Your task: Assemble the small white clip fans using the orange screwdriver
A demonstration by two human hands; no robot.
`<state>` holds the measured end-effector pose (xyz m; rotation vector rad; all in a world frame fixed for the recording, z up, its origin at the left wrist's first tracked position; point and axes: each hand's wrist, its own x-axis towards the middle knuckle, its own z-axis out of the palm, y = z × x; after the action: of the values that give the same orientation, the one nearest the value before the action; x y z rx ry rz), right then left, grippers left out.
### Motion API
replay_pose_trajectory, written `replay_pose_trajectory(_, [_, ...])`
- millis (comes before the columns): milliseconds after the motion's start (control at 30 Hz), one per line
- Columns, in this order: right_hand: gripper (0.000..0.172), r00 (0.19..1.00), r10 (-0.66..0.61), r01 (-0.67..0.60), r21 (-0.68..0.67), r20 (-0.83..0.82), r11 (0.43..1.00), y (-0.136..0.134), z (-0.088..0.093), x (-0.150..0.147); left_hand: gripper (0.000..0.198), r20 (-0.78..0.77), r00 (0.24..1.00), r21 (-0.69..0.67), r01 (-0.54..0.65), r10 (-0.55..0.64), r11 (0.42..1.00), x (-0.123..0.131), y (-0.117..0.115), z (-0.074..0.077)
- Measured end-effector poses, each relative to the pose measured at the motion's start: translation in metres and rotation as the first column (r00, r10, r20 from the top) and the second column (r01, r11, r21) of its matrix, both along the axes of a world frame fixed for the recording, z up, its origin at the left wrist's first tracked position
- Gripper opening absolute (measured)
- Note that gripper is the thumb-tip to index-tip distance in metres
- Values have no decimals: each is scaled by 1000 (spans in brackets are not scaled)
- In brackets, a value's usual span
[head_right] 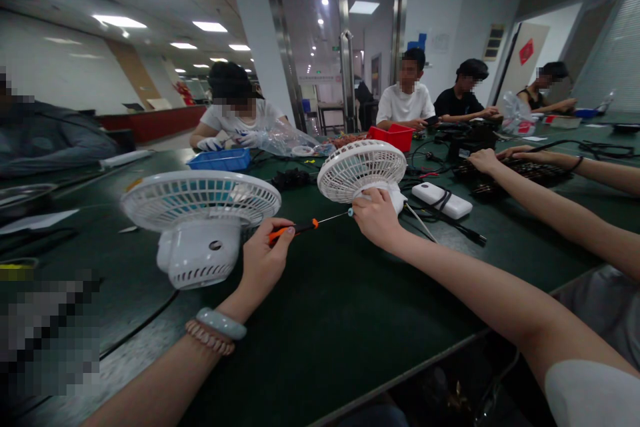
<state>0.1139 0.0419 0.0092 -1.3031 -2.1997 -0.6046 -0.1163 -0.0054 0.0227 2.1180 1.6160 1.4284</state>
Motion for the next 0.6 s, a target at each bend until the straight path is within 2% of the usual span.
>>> replay_pose_trajectory(267, [16, 1000, 3, -3, 16, -2, 1000, 1, -2, 1, 19, 2, 1000, -1, 26, -26, 1000, 1, 0, -1])
replay_pose_trajectory(600, [18, 1000, 11, -10, 16, -22, 1000, 3, -2, 1, 22, -44, 999, -37, 17, -18, 999, -5, 11, 2])
